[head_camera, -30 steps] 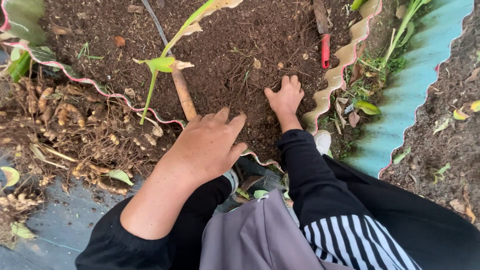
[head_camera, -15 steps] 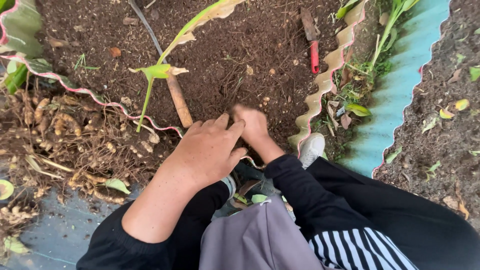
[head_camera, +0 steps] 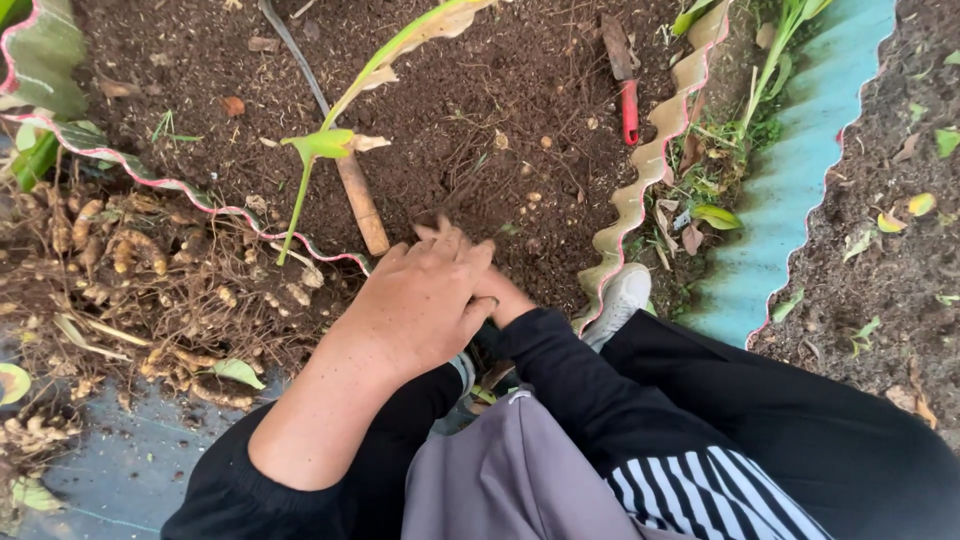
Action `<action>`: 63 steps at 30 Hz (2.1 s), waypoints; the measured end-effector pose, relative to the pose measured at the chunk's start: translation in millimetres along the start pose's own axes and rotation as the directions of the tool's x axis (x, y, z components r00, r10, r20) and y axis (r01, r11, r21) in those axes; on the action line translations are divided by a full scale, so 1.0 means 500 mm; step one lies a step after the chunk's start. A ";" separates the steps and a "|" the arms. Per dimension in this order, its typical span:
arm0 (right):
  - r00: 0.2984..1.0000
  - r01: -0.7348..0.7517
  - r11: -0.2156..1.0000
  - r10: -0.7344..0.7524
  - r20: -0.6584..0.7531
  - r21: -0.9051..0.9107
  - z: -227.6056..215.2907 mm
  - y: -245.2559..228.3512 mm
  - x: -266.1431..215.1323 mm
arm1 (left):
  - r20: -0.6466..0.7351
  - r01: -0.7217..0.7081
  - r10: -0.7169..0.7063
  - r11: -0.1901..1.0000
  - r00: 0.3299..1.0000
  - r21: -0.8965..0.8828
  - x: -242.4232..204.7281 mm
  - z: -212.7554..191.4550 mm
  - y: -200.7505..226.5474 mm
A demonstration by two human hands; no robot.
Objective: Harvest turmeric roots from a garden bed by digging with hands and a small hoe.
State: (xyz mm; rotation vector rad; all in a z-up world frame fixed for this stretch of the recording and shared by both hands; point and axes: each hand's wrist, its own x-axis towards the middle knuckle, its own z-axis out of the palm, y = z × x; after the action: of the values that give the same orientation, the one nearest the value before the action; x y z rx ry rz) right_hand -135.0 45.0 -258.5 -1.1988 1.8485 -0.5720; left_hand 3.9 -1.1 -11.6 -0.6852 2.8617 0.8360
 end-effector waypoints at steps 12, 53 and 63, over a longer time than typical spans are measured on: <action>0.750 -0.175 0.924 -0.099 -0.654 -0.341 -0.124 0.384 0.054 | 0.105 0.072 -0.068 0.997 0.992 -0.029 0.001 -0.028 0.008; 0.851 -0.393 0.706 0.037 -0.523 -0.589 -0.547 0.293 0.219 | 0.338 -0.385 0.252 0.823 0.907 0.418 0.530 0.335 -0.154; 0.838 -0.277 0.904 0.062 -0.542 -0.326 -0.570 0.271 0.126 | -0.030 0.049 -0.046 0.995 0.999 0.092 0.659 0.411 -0.139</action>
State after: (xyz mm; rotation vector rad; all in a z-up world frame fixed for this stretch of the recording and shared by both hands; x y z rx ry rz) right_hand -454.9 29.6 -228.4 -1.1810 2.6109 -0.4606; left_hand -270.2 -75.0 -285.8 -0.7556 2.8749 0.6872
